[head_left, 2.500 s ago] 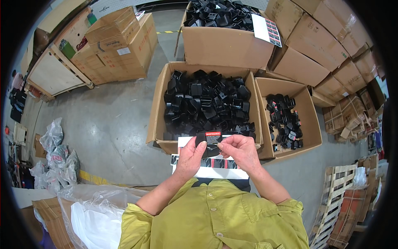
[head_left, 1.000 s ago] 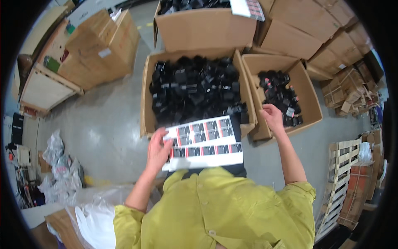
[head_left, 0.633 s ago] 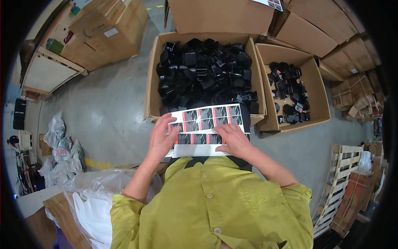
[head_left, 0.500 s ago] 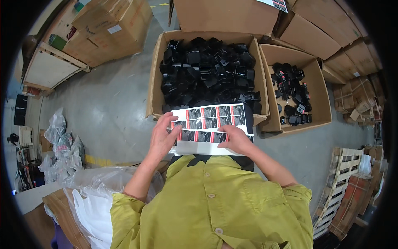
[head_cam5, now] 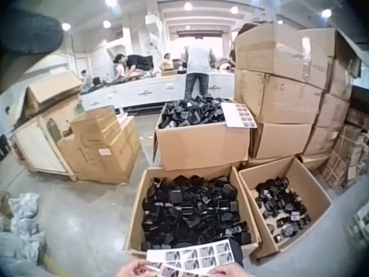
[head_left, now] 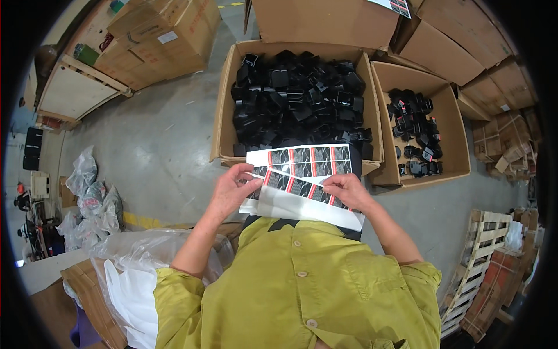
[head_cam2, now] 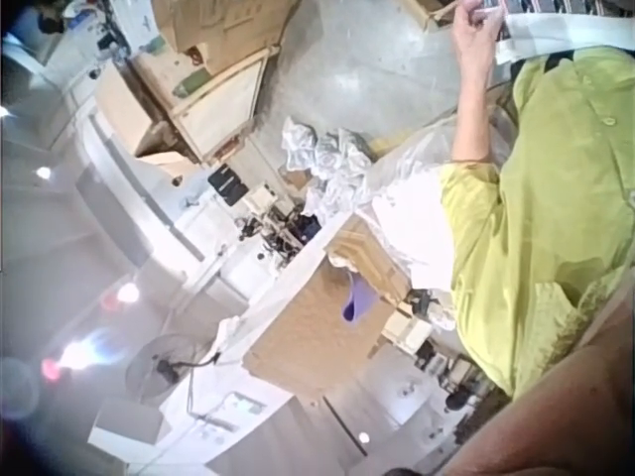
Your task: Applying small stickers to black plastic components in a manufacturing setting.
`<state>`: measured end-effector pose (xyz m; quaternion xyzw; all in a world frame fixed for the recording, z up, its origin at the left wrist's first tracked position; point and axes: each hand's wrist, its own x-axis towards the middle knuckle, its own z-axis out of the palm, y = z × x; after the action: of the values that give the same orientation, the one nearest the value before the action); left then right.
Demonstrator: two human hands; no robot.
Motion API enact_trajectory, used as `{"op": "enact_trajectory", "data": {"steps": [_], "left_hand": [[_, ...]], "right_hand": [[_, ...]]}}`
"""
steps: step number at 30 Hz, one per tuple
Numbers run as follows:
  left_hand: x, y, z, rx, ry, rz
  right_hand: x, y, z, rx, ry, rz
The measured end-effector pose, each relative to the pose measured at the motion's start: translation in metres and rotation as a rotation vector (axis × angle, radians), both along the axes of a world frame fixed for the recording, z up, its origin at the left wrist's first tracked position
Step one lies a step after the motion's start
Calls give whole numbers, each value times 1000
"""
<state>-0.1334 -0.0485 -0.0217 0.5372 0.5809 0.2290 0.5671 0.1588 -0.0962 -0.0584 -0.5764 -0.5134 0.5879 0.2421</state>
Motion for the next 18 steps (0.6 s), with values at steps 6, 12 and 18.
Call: {"op": "enact_trajectory", "data": {"steps": [6,12,18], "left_hand": [[8,-9,5,153,103,-89],[21,-14,0,-215,-169,-273],[38,-26,-7,-364,-247,-240]], "right_hand": [[8,-6,1,578,-234,125],[10,-7,3,-66,-24,12],[-41,-6,41,739,-347,136]]}}
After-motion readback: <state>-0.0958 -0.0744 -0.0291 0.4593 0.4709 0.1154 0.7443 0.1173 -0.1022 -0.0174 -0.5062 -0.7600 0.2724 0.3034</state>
